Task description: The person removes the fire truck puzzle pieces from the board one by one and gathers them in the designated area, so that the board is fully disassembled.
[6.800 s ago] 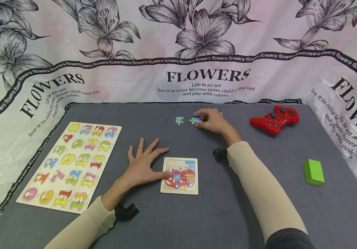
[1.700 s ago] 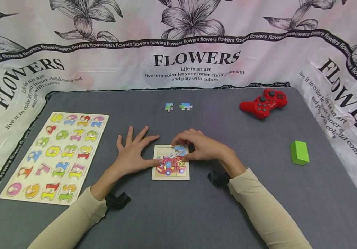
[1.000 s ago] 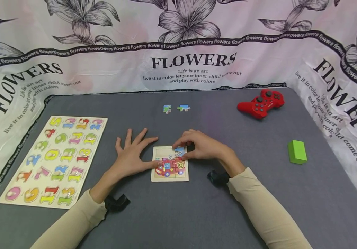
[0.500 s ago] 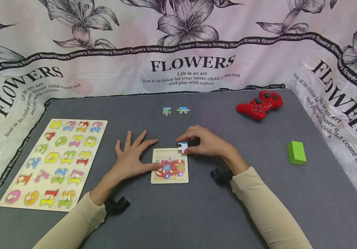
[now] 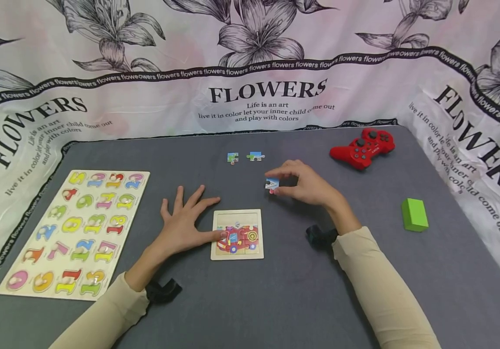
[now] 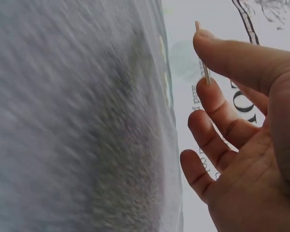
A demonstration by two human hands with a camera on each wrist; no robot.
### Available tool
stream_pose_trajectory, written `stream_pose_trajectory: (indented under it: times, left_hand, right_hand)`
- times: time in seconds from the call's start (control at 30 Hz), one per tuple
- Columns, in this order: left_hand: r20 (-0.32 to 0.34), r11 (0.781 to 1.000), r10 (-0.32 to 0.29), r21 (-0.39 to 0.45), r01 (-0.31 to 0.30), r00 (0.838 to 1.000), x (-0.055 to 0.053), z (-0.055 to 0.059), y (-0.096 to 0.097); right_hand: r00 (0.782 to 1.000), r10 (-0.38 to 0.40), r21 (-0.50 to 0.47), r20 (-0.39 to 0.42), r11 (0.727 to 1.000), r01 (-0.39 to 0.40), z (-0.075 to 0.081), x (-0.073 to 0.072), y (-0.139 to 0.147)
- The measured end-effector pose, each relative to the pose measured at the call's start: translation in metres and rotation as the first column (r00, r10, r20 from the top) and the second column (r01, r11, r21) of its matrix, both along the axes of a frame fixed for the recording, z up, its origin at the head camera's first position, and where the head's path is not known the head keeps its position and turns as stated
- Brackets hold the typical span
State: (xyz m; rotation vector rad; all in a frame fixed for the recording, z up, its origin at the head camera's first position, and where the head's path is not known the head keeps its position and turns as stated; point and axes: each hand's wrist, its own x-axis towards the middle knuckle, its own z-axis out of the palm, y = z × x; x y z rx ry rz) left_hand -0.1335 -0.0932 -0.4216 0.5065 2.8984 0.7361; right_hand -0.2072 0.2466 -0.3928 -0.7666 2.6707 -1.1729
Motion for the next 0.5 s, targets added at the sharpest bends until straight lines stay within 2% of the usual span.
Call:
stream_pose_trajectory:
  times: [0.27, 0.5]
  left_hand:
    - [-0.007, 1.0, 0.003, 0.008, -0.003, 1.0, 0.0, -0.002, -0.001]
    - [-0.02, 1.0, 0.001, 0.016, -0.001, 1.0, 0.002, -0.004, 0.0]
  right_hand:
    - [0.994, -0.096, 0.023, -0.048, 0.995, 0.097, 0.002, -0.044, 0.005]
    - [0.995, -0.074, 0.109, -0.062, 0.991, 0.081, 0.004, -0.078, -0.002]
